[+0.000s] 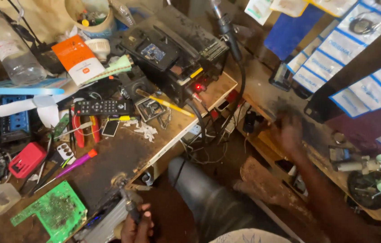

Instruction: Soldering components onto a circuit board at a repair bench

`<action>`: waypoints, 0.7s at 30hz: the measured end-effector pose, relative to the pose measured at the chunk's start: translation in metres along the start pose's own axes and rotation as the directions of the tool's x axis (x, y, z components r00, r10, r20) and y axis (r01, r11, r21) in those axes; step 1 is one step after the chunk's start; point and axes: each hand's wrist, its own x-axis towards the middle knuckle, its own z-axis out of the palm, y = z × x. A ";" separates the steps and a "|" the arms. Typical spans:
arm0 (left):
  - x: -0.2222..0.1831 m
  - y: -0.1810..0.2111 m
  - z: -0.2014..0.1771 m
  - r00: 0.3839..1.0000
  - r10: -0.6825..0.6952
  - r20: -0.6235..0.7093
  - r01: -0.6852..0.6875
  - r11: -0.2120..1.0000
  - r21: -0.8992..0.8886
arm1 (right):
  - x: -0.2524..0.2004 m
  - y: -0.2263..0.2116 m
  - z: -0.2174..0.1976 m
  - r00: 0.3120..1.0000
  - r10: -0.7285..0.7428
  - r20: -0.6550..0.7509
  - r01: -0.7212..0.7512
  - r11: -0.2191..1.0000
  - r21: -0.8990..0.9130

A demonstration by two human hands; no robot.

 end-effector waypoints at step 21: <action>-0.008 0.010 0.023 0.983 -0.184 0.020 0.184 0.962 -0.204 | 0.015 0.050 0.091 0.987 0.004 -0.158 0.037 0.965 0.258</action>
